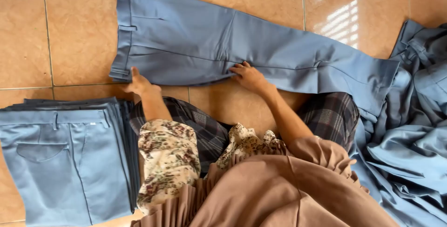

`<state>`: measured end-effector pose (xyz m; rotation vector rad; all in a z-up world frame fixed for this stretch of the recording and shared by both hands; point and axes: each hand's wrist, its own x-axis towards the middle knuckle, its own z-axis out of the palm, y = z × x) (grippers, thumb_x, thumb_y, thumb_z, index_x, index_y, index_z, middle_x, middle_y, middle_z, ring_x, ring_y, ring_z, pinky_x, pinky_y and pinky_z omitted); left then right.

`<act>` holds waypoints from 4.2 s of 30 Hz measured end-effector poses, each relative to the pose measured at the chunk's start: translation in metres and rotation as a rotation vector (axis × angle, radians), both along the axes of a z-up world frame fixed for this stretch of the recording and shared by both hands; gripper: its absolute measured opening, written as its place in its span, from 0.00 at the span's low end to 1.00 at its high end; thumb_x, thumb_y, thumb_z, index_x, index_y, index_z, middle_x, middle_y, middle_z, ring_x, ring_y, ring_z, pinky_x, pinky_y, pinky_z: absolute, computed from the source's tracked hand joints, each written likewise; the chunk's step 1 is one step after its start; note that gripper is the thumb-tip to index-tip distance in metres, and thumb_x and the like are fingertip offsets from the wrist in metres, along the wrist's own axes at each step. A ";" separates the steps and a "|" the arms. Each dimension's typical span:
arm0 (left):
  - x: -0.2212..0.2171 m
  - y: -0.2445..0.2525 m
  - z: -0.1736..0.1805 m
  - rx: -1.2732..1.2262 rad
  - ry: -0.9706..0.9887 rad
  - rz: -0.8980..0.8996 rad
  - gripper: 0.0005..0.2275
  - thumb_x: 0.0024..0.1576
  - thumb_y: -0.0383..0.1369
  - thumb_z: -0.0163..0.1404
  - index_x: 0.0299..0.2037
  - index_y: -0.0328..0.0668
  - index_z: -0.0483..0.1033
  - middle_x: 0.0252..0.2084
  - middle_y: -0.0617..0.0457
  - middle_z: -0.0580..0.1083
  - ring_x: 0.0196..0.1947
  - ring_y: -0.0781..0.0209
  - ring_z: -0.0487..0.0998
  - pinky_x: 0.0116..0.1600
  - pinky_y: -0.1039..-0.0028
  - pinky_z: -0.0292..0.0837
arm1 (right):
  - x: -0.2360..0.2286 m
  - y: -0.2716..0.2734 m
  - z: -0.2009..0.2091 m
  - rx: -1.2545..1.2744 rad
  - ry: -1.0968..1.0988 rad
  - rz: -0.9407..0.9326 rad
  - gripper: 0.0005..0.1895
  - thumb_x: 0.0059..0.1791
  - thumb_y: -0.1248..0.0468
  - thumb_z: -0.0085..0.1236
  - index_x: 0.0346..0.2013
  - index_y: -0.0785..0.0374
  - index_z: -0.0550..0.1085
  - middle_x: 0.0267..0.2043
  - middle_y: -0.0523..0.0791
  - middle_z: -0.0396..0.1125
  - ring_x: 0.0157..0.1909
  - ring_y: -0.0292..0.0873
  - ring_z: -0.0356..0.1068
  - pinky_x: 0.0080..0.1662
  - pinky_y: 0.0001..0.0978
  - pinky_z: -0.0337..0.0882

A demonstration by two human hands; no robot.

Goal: Folding blue trousers and stacking them neatly on the floor.

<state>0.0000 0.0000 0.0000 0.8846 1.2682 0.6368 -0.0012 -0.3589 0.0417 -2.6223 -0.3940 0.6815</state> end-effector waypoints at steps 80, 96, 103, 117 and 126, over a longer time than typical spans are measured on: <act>-0.032 -0.122 0.043 1.029 0.002 -0.566 0.30 0.56 0.17 0.56 0.67 0.29 0.54 0.65 0.31 0.57 0.69 0.36 0.55 0.74 0.53 0.51 | -0.053 -0.134 -0.004 0.047 -0.722 -0.470 0.16 0.50 0.52 0.63 0.51 0.47 0.78 0.42 0.44 0.71 0.45 0.49 0.71 0.46 0.42 0.71; -0.049 -0.131 -0.009 1.442 0.209 -1.449 0.07 0.54 0.26 0.54 0.41 0.44 0.73 0.55 0.48 0.67 0.54 0.46 0.72 0.55 0.60 0.76 | -0.003 -0.170 -0.023 0.385 -0.001 -1.137 0.24 0.41 0.46 0.70 0.40 0.59 0.78 0.40 0.54 0.72 0.51 0.62 0.73 0.48 0.57 0.70; -0.047 -0.124 0.008 1.633 0.118 -1.087 0.06 0.52 0.29 0.54 0.37 0.50 0.72 0.54 0.52 0.68 0.48 0.52 0.75 0.51 0.66 0.76 | -0.062 -0.155 -0.011 0.447 -0.066 -1.223 0.19 0.39 0.49 0.73 0.33 0.58 0.79 0.28 0.47 0.69 0.38 0.51 0.72 0.39 0.45 0.70; -0.060 -0.123 -0.024 1.397 0.511 -1.483 0.10 0.50 0.30 0.59 0.39 0.52 0.73 0.49 0.53 0.67 0.52 0.48 0.72 0.44 0.54 0.80 | -0.065 -0.133 0.005 0.141 0.033 -1.203 0.30 0.45 0.47 0.68 0.53 0.61 0.71 0.52 0.54 0.72 0.59 0.61 0.70 0.58 0.57 0.67; -0.062 -0.129 -0.013 1.387 0.509 -1.448 0.10 0.49 0.29 0.59 0.39 0.51 0.72 0.50 0.51 0.65 0.51 0.46 0.72 0.47 0.56 0.80 | -0.037 -0.112 -0.001 0.255 -0.083 -1.068 0.24 0.45 0.67 0.57 0.56 0.50 0.67 0.41 0.51 0.74 0.53 0.58 0.74 0.55 0.54 0.72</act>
